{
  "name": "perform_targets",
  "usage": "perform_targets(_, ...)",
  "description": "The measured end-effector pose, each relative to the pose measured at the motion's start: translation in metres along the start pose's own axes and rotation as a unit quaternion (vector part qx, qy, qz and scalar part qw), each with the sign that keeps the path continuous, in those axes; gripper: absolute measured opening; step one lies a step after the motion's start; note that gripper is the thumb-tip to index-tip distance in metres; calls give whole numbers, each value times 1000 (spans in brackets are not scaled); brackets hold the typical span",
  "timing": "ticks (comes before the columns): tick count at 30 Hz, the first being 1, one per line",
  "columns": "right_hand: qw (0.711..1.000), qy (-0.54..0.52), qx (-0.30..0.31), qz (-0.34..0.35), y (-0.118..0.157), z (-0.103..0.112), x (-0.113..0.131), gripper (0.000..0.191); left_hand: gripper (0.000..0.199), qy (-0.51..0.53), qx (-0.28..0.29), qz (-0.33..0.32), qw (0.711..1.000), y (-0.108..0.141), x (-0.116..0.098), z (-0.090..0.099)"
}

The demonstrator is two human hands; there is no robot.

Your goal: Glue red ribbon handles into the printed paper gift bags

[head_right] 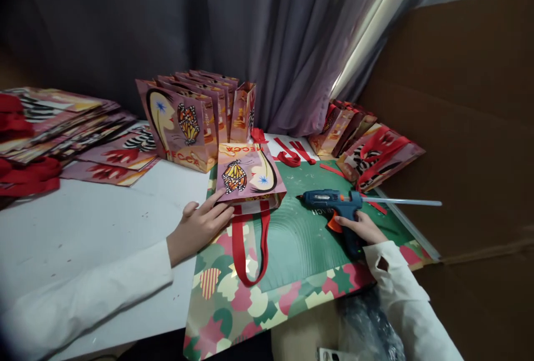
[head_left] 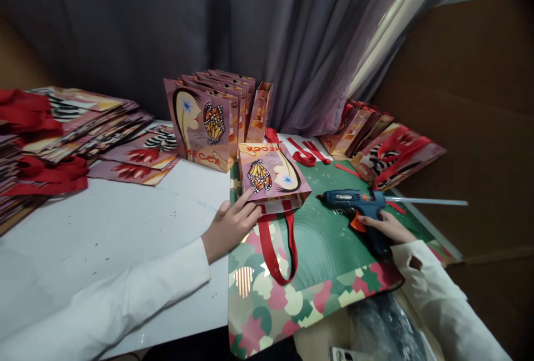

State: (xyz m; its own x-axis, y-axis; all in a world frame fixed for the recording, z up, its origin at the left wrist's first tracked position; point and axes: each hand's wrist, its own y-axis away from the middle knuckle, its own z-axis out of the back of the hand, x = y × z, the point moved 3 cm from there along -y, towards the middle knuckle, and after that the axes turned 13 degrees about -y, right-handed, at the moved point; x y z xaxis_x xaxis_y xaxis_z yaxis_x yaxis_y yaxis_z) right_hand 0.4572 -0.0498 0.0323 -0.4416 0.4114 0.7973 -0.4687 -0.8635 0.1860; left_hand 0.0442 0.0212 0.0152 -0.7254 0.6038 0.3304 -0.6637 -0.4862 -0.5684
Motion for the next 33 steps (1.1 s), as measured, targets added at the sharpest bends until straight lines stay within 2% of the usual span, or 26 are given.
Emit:
perform_targets(2, 996, 81, -37, 31, 0, -1, 5, 36, 24, 7, 2, 7, 1000, 0, 0, -2)
perform_targets(4, 974, 206, -83, 51, 7, -6, 14, 36, 24, 8, 4, 10, 1000, -2, 0, -2)
perform_targets(6, 928, 329, -145, 94, 22, -16, 33, 31, 22, 1, 1, 5, 1000, -4, -1, 0)
perform_targets(8, 884, 383, -191, 188, 40, -34, 61, 27, 20, -10, -4, 4, 1000, -6, -1, 3)
perform_targets(9, 880, 370, -183, 233, 48, -45, 75, 29, 20, -15, -4, 3, 1000, -7, -1, 4)
perform_targets(11, 889, 321, -55, 322, 59, -74, 102, 28, 20, -19, -4, 3, 1000, -8, -1, 7)
perform_targets(13, 876, 319, 79, 353, 63, -102, 121, 33, 19, -17, -1, 1, 1000, -8, 0, 8)
perform_targets(14, 864, 335, 118, 356, 62, -114, 128, 39, 18, -16, 1, -2, 1000, -8, 0, 8)
perform_targets(16, 845, 383, 141, 346, 54, -130, 136, 43, 17, -16, 8, -3, 1000, -8, 0, 8)
perform_targets(19, 838, 401, 149, 338, 37, -138, 138, 31, 17, -10, 18, 4, 1000, -8, 1, 7)
perform_targets(21, 852, 354, 161, 350, 30, -133, 136, 26, 18, -3, 20, 13, 1000, -8, 1, 7)
perform_targets(24, 892, 167, 165, 386, 30, -113, 133, 22, 18, 6, 21, 16, 1000, -7, 0, 8)
perform_targets(26, 915, 3, 122, 384, 36, -91, 131, 23, 18, 8, 26, 11, 1000, -6, 0, 7)
perform_targets(28, 921, -152, 32, 358, 46, -62, 128, 23, 19, 7, 36, 5, 999, -5, 0, 6)
perform_targets(30, 886, -310, -48, 342, 58, -29, 123, 21, 19, 5, 34, 0, 999, -4, 1, 5)
perform_targets(32, 817, -445, -100, 352, 69, 4, 114, 36, 19, 0, 22, -7, 1000, -4, 1, 3)
perform_targets(33, 790, -479, -129, 361, 72, 18, 108, 43, 19, -3, 16, -10, 1000, -3, 1, 3)
